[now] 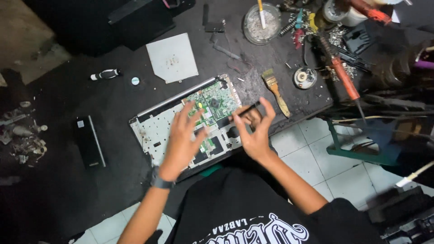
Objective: Cleaning a laptop motherboard with a brush and unscrewing internal components for repair.
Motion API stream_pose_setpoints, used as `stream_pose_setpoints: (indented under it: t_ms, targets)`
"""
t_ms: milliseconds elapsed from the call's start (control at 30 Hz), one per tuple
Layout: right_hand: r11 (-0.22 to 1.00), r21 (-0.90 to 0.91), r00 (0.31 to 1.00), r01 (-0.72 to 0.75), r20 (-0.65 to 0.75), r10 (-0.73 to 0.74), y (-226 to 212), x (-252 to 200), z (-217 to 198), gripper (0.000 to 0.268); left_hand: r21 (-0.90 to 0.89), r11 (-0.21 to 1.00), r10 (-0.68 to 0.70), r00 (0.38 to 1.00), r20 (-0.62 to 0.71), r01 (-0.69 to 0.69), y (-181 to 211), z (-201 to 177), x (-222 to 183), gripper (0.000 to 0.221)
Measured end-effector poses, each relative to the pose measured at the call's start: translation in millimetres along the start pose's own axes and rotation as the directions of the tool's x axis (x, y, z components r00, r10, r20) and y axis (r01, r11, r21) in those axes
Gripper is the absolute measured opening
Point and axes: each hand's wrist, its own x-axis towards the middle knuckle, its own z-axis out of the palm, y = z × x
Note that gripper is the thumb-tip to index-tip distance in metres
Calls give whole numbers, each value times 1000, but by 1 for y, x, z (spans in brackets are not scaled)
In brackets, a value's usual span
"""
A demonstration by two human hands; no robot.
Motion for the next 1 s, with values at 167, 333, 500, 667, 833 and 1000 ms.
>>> stream_pose_setpoints:
  t_ms: [167,333,500,667,833,1000]
  targets:
    - [981,21,973,191,126,-192,13,54,49,73,80,993,-92,994,51,87,-8,36,-29,57]
    - [917,-100,896,386,277,-347,63,79,88,69,248,967,-40,997,-58,54,-24,56,-38,53]
    - [928,-161,916,337,283,-284,72,74,93,65,170,983,-53,995,-89,68,-25,57,-37,53]
    - [921,-152,903,358,308,-300,67,79,90,71,177,980,-82,995,-63,92,-28,58,-34,52]
    - [916,-166,899,366,317,-301,65,79,91,69,151,981,-116,991,-59,124,-28,56,-35,54]
    - [915,-172,903,365,304,-304,62,80,92,67,128,985,-107,992,-70,115,-29,55,-35,54]
